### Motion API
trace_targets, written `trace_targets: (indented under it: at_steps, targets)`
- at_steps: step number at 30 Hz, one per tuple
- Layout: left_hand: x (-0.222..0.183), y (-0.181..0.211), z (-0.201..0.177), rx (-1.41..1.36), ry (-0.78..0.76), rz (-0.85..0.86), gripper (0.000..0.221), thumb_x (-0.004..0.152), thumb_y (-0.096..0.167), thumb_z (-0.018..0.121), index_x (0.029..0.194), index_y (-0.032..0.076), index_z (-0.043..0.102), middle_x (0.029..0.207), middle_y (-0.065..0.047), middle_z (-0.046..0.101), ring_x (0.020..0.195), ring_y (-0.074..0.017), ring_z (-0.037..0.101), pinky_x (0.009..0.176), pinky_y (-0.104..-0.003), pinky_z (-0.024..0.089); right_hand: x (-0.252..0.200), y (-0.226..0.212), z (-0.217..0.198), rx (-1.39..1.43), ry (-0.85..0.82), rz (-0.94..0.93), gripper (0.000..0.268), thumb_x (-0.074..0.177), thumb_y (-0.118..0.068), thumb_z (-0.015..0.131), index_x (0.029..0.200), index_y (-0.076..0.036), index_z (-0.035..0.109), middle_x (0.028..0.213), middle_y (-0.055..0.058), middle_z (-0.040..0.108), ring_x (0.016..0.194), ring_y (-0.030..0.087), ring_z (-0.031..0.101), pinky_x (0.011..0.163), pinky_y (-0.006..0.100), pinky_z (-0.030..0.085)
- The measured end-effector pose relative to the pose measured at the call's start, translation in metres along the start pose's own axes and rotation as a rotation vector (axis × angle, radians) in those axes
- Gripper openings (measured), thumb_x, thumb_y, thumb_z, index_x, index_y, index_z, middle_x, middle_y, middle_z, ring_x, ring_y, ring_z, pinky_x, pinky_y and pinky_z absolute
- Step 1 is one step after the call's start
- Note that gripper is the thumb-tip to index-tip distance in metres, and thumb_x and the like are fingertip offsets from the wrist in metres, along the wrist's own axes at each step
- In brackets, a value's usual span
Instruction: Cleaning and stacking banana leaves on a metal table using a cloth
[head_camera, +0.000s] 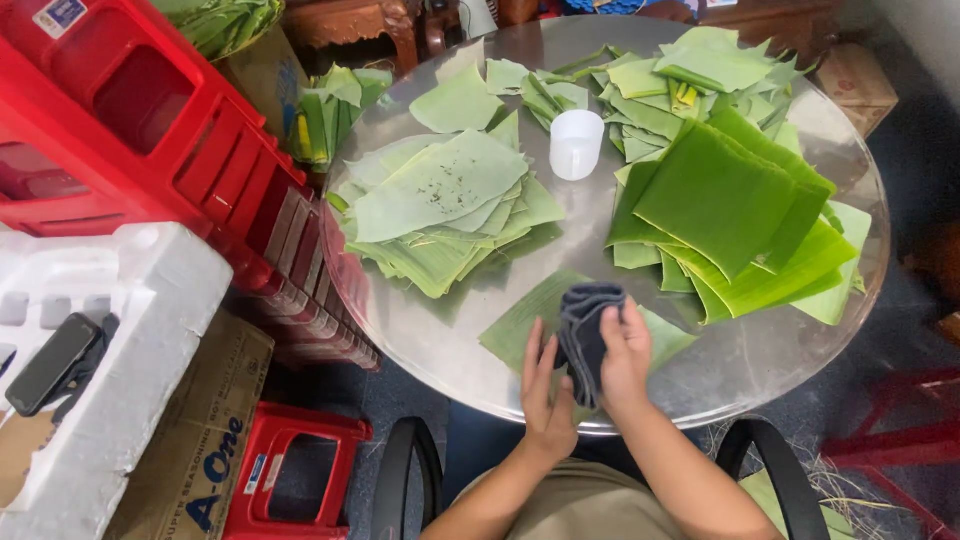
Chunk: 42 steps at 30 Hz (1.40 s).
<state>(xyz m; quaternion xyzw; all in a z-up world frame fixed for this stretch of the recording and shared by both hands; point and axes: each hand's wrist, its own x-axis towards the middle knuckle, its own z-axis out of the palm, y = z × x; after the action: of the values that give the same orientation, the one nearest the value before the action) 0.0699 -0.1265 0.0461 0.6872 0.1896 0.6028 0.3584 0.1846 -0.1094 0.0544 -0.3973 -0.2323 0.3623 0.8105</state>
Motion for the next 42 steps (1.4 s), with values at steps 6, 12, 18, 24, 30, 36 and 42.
trace_targets:
  at_steps: [6,12,18,24,30,36,42]
  targets:
    - [-0.034,-0.003,0.012,0.082,-0.136,0.048,0.058,0.114,0.033,0.029,0.157,-0.005,0.029,0.164,-0.027,0.03,0.156,-0.0429,0.028,0.129,-0.056,0.02,-0.004,0.005,-0.002,-0.168,0.061,-0.231,0.042,0.102,-0.035,0.06,0.13,-0.004,0.061,0.117,0.008,0.069,0.104,0.013,0.064,0.094,0.026,0.053]
    - [-0.031,0.007,-0.008,0.058,-0.235,0.111,0.042,0.111,0.021,0.045,0.149,0.002,0.042,0.154,-0.025,0.043,0.142,-0.0405,0.045,0.12,-0.052,0.034,0.017,-0.016,-0.007,-0.418,0.177,-0.469,0.036,0.106,-0.036,0.056,0.125,-0.005,0.062,0.113,0.004,0.065,0.104,0.012,0.058,0.098,0.027,0.046]
    - [-0.002,-0.055,-0.096,0.621,-0.175,0.152,0.015,0.096,0.017,0.058,0.09,0.01,0.07,0.099,-0.006,0.07,0.1,-0.0295,0.064,0.089,-0.046,0.042,0.036,0.001,-0.006,-0.72,-0.131,-0.569,0.028,0.092,-0.017,0.074,0.119,-0.01,0.073,0.116,0.006,0.073,0.112,0.022,0.067,0.103,0.034,0.049]
    - [-0.021,-0.085,-0.119,0.989,-0.336,0.057,0.024,0.093,0.029,0.067,0.107,0.012,0.075,0.116,-0.004,0.07,0.122,-0.0265,0.061,0.099,-0.048,0.041,0.031,0.081,-0.005,-1.299,-0.822,-0.532,0.03,0.092,-0.019,0.066,0.121,-0.015,0.072,0.125,0.005,0.068,0.125,0.027,0.059,0.103,0.046,0.043]
    - [-0.01,-0.07,-0.119,0.98,-0.34,0.064,0.025,0.095,0.025,0.064,0.11,0.007,0.074,0.12,-0.011,0.07,0.125,-0.032,0.061,0.099,-0.05,0.041,0.036,0.097,-0.012,-1.403,-0.998,-0.534,0.043,0.087,-0.013,0.056,0.129,-0.017,0.066,0.138,0.001,0.063,0.141,0.023,0.048,0.106,0.044,0.034]
    - [-0.006,-0.072,-0.124,0.966,-0.305,0.001,0.014,0.095,0.022,0.065,0.098,0.011,0.072,0.115,-0.009,0.074,0.123,-0.0326,0.06,0.101,-0.052,0.039,0.029,0.078,0.006,-1.402,-1.111,-0.448,0.057,0.083,-0.004,0.056,0.14,-0.008,0.06,0.15,0.009,0.057,0.149,0.029,0.039,0.115,0.05,0.029]
    - [-0.005,-0.063,-0.125,0.989,-0.298,-0.058,0.008,0.096,0.022,0.06,0.094,0.015,0.064,0.118,-0.009,0.074,0.121,-0.0315,0.058,0.1,-0.049,0.038,0.029,0.079,0.009,-1.456,-1.174,-0.421,0.06,0.082,-0.004,0.057,0.142,-0.008,0.059,0.155,0.005,0.052,0.153,0.027,0.031,0.118,0.051,0.026]
